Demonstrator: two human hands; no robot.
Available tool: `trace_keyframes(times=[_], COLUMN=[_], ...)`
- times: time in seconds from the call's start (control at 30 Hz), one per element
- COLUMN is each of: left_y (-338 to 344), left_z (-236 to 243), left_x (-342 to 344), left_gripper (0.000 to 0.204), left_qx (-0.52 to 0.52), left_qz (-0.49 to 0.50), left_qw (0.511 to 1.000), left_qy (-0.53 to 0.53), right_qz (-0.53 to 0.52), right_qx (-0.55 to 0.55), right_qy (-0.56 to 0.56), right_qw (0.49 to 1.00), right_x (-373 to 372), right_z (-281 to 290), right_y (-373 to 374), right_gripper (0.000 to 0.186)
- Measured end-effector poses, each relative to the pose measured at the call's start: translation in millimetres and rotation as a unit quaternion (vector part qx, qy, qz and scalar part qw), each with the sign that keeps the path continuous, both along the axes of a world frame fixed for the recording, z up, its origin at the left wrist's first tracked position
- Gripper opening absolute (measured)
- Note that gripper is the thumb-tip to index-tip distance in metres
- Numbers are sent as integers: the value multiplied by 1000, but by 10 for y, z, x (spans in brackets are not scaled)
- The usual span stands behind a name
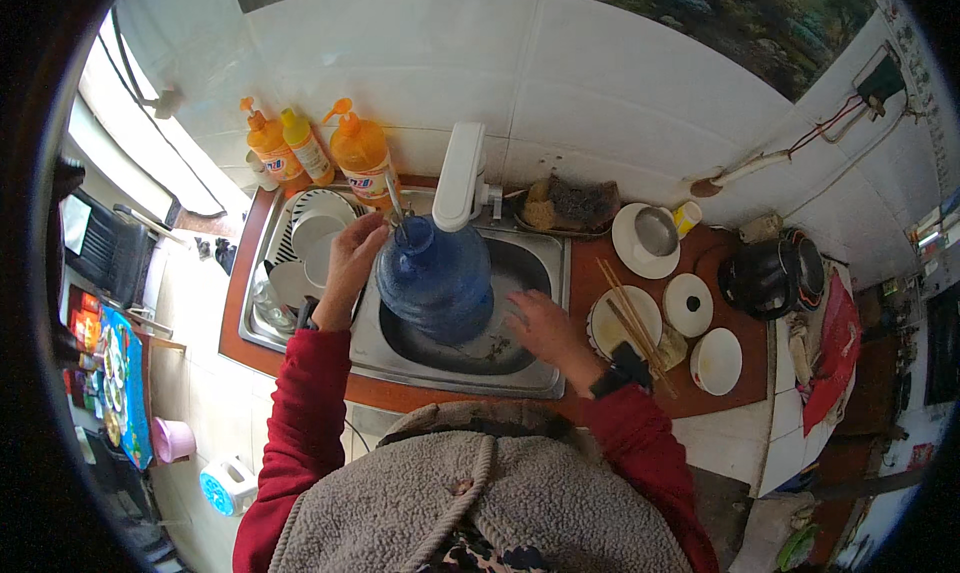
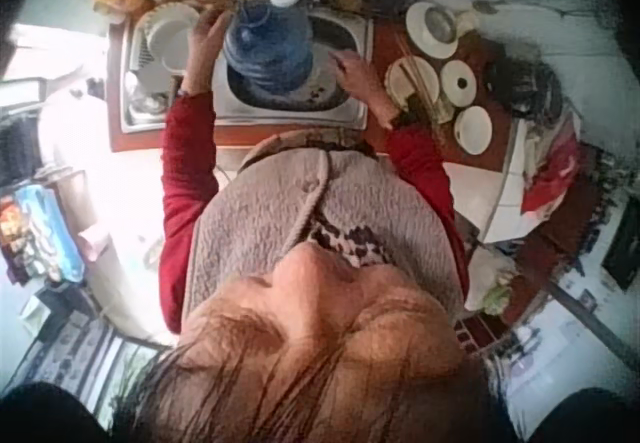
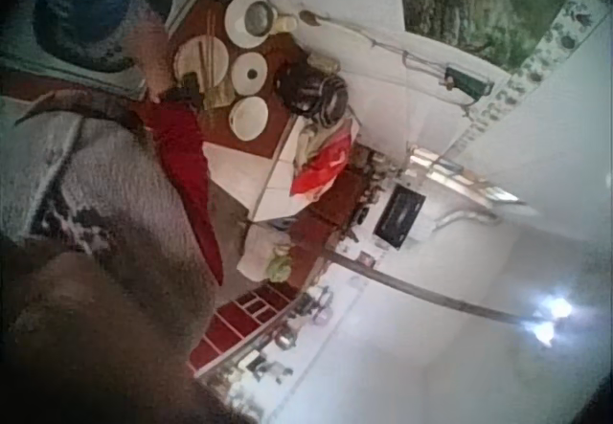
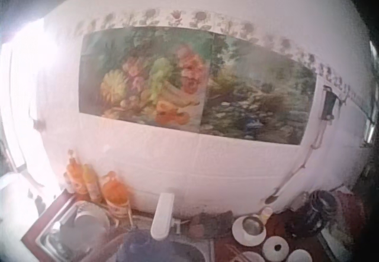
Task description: The person washes several bowls and chopsticks in a kitchen sink using a sponge and running water, then places them in a drying rack. They subsequently move plates of food from a dining table to a kitchen counter and cover them with lids.
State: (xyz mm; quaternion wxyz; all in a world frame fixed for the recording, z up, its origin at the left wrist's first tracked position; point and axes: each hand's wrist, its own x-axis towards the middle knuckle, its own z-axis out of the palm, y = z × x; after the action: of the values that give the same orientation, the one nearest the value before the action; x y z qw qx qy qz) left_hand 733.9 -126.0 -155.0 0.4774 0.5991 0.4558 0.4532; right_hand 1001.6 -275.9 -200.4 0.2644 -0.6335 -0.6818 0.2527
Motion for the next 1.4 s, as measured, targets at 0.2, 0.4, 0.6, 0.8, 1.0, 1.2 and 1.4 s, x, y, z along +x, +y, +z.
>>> trace_keyframes(times=[0.2, 0.4, 0.6, 0.8, 1.0, 1.2, 1.4], left_y=[192, 248, 223, 263, 289, 345, 428], left_z=[-44, -72, -49, -50, -16, 113, 152], left_x=[222, 190, 170, 165, 97, -27, -97], left_gripper=[21, 16, 15, 15, 18, 21, 21], left_qx=[-20, -28, -27, -33, -21, -99, -85], left_qz=[-58, -68, -80, -91, -65, -32, -22], left_qw=[998, 997, 996, 995, 998, 989, 993], left_qy=[-29, 24, 20, 14, -2, -101, -75], right_qz=[-1, 44, -230, -17, 70, -7, -52], right_qx=[-160, -157, -71, 23, 11, -42, -93], right_qy=[74, 38, 77, 107, 115, 254, 224], right_qw=[984, 986, 967, 994, 991, 966, 969], right_x=[-310, -635, -659, -461, -601, -808, -768], right_z=[-632, -1197, -1114, -1005, -1055, -877, -797], right_y=[407, 525, 464, 737, 692, 588, 528], right_gripper=[34, 28, 23, 27, 28, 27, 25])
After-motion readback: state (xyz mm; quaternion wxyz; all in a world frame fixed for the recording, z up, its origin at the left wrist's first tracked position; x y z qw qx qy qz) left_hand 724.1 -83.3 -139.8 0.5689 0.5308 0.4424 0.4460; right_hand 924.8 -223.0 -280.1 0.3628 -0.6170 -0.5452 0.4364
